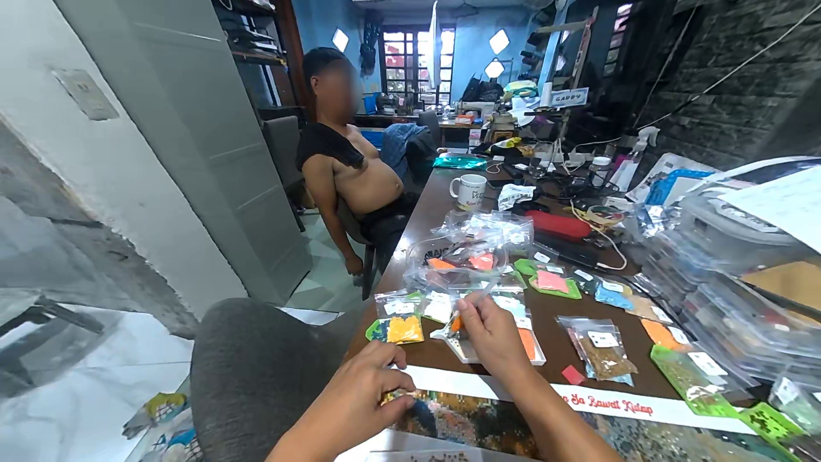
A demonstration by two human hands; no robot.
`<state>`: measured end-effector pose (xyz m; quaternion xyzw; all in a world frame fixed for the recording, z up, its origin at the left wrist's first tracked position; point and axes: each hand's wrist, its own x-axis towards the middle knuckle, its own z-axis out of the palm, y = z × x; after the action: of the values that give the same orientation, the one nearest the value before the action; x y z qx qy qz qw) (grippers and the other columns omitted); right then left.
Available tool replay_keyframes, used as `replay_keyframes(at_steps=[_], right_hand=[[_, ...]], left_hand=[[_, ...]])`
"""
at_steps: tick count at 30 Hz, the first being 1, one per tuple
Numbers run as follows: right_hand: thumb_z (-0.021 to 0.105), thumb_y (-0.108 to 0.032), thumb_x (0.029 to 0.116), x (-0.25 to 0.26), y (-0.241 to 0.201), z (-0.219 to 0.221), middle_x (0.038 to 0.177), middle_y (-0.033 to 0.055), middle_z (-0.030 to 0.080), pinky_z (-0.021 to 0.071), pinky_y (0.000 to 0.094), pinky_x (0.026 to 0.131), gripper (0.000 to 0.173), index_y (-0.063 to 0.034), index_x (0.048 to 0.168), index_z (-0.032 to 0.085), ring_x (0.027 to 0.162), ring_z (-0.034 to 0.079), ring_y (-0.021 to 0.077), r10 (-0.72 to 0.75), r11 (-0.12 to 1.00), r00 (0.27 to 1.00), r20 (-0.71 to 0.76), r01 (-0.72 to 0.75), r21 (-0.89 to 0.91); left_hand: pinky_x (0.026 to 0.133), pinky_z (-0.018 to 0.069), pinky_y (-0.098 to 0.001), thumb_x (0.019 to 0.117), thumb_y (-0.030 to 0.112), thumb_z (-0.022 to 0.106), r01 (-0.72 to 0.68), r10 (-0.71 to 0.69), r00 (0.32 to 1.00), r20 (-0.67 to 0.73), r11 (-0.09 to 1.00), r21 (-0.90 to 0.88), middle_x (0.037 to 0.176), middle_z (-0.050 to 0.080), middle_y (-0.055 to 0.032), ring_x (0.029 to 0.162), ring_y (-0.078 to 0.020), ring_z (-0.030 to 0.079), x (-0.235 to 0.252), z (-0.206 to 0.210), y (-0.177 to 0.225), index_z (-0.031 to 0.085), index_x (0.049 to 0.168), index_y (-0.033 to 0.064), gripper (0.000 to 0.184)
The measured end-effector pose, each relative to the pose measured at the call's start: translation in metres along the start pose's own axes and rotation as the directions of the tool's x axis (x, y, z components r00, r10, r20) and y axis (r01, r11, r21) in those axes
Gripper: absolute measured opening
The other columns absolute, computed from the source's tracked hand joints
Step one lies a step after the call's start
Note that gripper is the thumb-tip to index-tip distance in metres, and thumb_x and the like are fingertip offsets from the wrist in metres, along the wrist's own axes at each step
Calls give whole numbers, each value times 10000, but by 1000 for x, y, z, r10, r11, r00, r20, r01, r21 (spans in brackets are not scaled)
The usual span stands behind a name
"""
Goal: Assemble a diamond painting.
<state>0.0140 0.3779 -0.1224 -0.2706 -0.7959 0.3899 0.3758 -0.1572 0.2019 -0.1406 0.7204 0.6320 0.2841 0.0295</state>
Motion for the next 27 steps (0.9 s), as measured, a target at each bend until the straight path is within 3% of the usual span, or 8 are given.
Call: replay_keyframes(at_steps=[3,6,14,27], right_hand=[[477,-241,1070,-8,-13,2,664,-39,580,465,199,573,249,-97,906,595,588,560,30,6,989,997,82,-18,149],[461,-260,1071,-14,-24,7,684,-46,573,468,199,595,267,-106,903,599,610,559,24,53,976,972,229,-99,194],[425,-324,1076,-26,-23,23,709,7,536,461,284,622,352,-53,957,617,635,530,87,-45,997,909,415,12,82],[414,-328,1079,-29,-20,26,716,20,557,466,282,629,369,-44,970,622,648,545,93,-105,994,896,431,78,80]], left_hand=[[868,546,-406,896,294,692,25,-24,999,30,999,-22,1097,692,-59,1060,-233,631,-1,-3,2,808,985,186,181],[892,537,-395,889,292,706,49,-47,998,42,998,-36,1108,684,-71,1074,-227,621,-2,-6,3,803,1015,175,197],[909,519,-383,866,351,721,108,-104,993,63,993,-53,1125,675,-53,1090,-211,601,-3,-9,1,787,1079,169,287],[926,513,-397,861,324,743,140,-132,987,93,986,-88,1140,672,-70,1108,-216,595,-2,-12,5,789,1091,154,289]])
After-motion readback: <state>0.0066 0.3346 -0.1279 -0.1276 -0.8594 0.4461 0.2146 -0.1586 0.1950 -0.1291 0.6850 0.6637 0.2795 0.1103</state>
